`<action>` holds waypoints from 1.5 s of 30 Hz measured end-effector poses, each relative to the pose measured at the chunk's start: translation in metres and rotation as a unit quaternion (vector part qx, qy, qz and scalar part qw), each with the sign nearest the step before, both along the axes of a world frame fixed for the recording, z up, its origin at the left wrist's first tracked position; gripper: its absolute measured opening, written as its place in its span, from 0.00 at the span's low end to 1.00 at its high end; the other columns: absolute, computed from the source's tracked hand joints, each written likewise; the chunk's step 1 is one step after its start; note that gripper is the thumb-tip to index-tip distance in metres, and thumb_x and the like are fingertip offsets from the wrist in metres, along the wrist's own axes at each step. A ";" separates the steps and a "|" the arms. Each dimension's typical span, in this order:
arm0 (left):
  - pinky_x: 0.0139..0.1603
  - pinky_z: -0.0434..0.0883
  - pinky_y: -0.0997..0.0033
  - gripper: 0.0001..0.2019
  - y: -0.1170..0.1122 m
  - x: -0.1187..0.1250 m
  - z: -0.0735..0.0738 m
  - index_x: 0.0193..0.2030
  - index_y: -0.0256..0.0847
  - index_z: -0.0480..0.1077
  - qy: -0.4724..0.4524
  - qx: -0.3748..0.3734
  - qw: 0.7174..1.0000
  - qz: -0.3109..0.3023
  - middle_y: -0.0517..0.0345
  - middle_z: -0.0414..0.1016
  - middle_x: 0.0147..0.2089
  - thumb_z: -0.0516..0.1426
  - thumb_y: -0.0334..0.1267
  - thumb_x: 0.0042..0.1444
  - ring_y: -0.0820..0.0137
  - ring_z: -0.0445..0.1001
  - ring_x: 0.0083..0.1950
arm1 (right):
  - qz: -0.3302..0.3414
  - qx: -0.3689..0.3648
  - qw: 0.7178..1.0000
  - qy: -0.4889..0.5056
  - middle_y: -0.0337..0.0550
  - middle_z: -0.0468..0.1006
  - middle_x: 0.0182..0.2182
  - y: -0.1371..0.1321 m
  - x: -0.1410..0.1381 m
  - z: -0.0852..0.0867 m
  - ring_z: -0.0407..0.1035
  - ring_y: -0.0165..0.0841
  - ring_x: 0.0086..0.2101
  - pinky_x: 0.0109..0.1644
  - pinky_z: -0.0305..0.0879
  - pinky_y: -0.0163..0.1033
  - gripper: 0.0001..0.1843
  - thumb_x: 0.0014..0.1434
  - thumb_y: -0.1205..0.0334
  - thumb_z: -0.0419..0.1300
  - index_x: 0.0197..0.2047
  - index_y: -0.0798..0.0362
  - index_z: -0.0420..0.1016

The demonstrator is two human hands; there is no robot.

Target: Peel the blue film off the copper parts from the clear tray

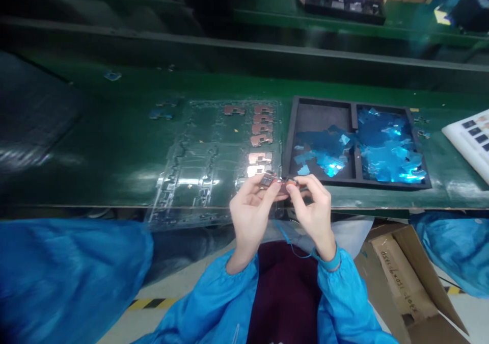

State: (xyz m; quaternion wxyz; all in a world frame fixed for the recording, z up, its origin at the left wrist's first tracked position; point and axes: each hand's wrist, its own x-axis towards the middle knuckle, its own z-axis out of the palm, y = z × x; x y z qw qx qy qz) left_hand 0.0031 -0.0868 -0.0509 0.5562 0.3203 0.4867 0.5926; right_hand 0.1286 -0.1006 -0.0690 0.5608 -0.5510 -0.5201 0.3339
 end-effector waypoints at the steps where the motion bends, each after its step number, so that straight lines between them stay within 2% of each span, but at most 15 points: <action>1: 0.40 0.88 0.66 0.16 0.000 0.000 0.001 0.44 0.40 0.79 0.006 0.001 1.000 0.001 0.56 0.86 0.40 0.75 0.44 0.56 0.64 0.87 0.39 | -0.004 0.003 1.000 -0.008 0.41 0.78 0.37 0.000 0.000 -0.001 0.75 0.32 0.36 0.35 0.77 0.35 0.08 0.72 0.56 0.64 0.42 0.50 0.80; 7: 0.40 0.87 0.67 0.14 -0.003 0.005 0.002 0.37 0.39 0.78 0.019 0.003 1.000 -0.022 0.57 0.84 0.35 0.75 0.44 0.56 0.66 0.86 0.35 | -0.027 -0.002 1.000 0.002 0.37 0.74 0.28 0.002 0.001 -0.006 0.70 0.30 0.29 0.33 0.71 0.35 0.20 0.77 0.53 0.57 0.33 0.51 0.74; 10: 0.41 0.87 0.65 0.15 -0.003 0.003 0.002 0.36 0.39 0.78 0.016 -0.011 0.999 -0.034 0.56 0.85 0.35 0.75 0.46 0.55 0.64 0.87 0.37 | -0.006 -0.032 0.998 0.046 0.38 0.76 0.34 0.000 0.001 -0.004 0.74 0.31 0.33 0.33 0.74 0.33 0.12 0.70 0.51 0.66 0.39 0.50 0.77; 14: 0.40 0.87 0.62 0.16 -0.003 -0.005 0.005 0.36 0.39 0.79 0.002 -0.014 0.997 -0.074 0.54 0.85 0.36 0.74 0.48 0.56 0.63 0.86 0.34 | 0.023 -0.082 0.990 0.110 0.34 0.75 0.31 -0.004 0.000 -0.001 0.71 0.27 0.26 0.28 0.74 0.31 0.17 0.63 0.47 0.73 0.38 0.50 0.75; 19: 0.38 0.85 0.67 0.15 -0.009 -0.020 0.010 0.36 0.38 0.81 0.030 -0.018 0.994 -0.101 0.54 0.84 0.34 0.74 0.47 0.57 0.66 0.84 0.30 | 0.026 -0.099 0.987 0.124 0.33 0.74 0.26 -0.009 -0.011 -0.003 0.70 0.27 0.21 0.24 0.73 0.32 0.22 0.64 0.41 0.71 0.33 0.50 0.74; 22: 0.38 0.84 0.68 0.13 -0.013 -0.035 0.014 0.35 0.39 0.81 0.074 -0.019 0.992 -0.103 0.55 0.83 0.35 0.74 0.46 0.57 0.67 0.83 0.31 | 0.051 -0.077 0.989 0.111 0.36 0.75 0.23 -0.013 -0.016 -0.006 0.73 0.29 0.22 0.26 0.75 0.33 0.25 0.72 0.41 0.62 0.31 0.52 0.76; 25: 0.43 0.83 0.70 0.09 -0.012 -0.058 0.019 0.34 0.41 0.82 0.158 0.007 0.983 -0.091 0.54 0.83 0.39 0.72 0.43 0.59 0.64 0.83 0.40 | 0.073 -0.059 0.990 0.105 0.45 0.83 0.35 -0.018 -0.011 -0.006 0.79 0.31 0.30 0.30 0.78 0.35 0.26 0.79 0.45 0.51 0.44 0.53 0.84; 27: 0.46 0.82 0.70 0.07 -0.008 -0.076 0.023 0.36 0.42 0.82 0.204 0.013 0.976 -0.068 0.54 0.84 0.40 0.72 0.41 0.59 0.63 0.83 0.43 | 0.058 -0.055 0.992 0.094 0.49 0.85 0.43 -0.022 0.000 -0.003 0.81 0.32 0.35 0.32 0.79 0.35 0.24 0.80 0.47 0.50 0.56 0.52 0.83; 29: 0.48 0.80 0.69 0.05 -0.002 -0.091 0.028 0.37 0.43 0.83 0.239 0.014 0.969 -0.055 0.55 0.84 0.38 0.72 0.40 0.59 0.63 0.82 0.42 | 0.027 -0.049 0.996 0.076 0.49 0.86 0.45 -0.025 0.013 0.000 0.81 0.33 0.37 0.33 0.79 0.36 0.22 0.80 0.49 0.52 0.59 0.52 0.82; 31: 0.47 0.79 0.68 0.05 0.006 -0.101 0.031 0.35 0.44 0.83 0.275 0.028 0.958 -0.076 0.55 0.83 0.37 0.72 0.40 0.58 0.62 0.80 0.41 | -0.003 -0.044 0.997 0.058 0.50 0.86 0.45 -0.028 0.025 0.003 0.81 0.33 0.37 0.33 0.79 0.36 0.21 0.79 0.50 0.53 0.57 0.52 0.83; 33: 0.48 0.78 0.66 0.04 0.014 -0.107 0.031 0.36 0.45 0.85 0.311 0.047 0.940 -0.133 0.54 0.83 0.39 0.71 0.41 0.59 0.60 0.80 0.43 | -0.024 -0.044 0.998 0.040 0.49 0.87 0.45 -0.030 0.035 0.005 0.81 0.34 0.37 0.33 0.80 0.37 0.20 0.79 0.51 0.54 0.56 0.51 0.84; 37: 0.48 0.76 0.64 0.12 0.030 -0.107 0.020 0.50 0.49 0.87 0.393 0.093 0.868 -0.290 0.54 0.80 0.41 0.61 0.41 0.68 0.60 0.79 0.43 | -0.047 -0.048 0.998 0.003 0.48 0.87 0.44 -0.035 0.049 0.008 0.82 0.34 0.36 0.33 0.80 0.37 0.17 0.78 0.52 0.57 0.54 0.51 0.85; 39: 0.48 0.76 0.63 0.15 0.035 -0.106 0.011 0.54 0.49 0.85 0.422 0.114 0.835 -0.335 0.54 0.79 0.41 0.57 0.39 0.69 0.59 0.80 0.43 | -0.060 -0.046 0.997 -0.010 0.48 0.88 0.44 -0.037 0.055 0.011 0.82 0.35 0.36 0.33 0.81 0.38 0.16 0.77 0.53 0.58 0.54 0.50 0.85; 42: 0.50 0.75 0.60 0.14 0.036 -0.104 -0.003 0.54 0.49 0.84 0.444 0.118 0.821 -0.340 0.53 0.83 0.42 0.58 0.39 0.69 0.56 0.81 0.46 | -0.095 -0.039 0.994 -0.024 0.47 0.88 0.43 -0.042 0.066 0.015 0.82 0.35 0.35 0.33 0.81 0.38 0.16 0.77 0.53 0.58 0.53 0.50 0.86; 45: 0.51 0.73 0.58 0.09 0.034 -0.105 -0.012 0.48 0.49 0.84 0.469 0.119 0.816 -0.316 0.52 0.85 0.44 0.60 0.39 0.68 0.54 0.81 0.48 | -0.140 -0.032 0.989 -0.038 0.47 0.88 0.42 -0.046 0.079 0.019 0.82 0.35 0.34 0.32 0.80 0.38 0.15 0.76 0.53 0.60 0.52 0.50 0.86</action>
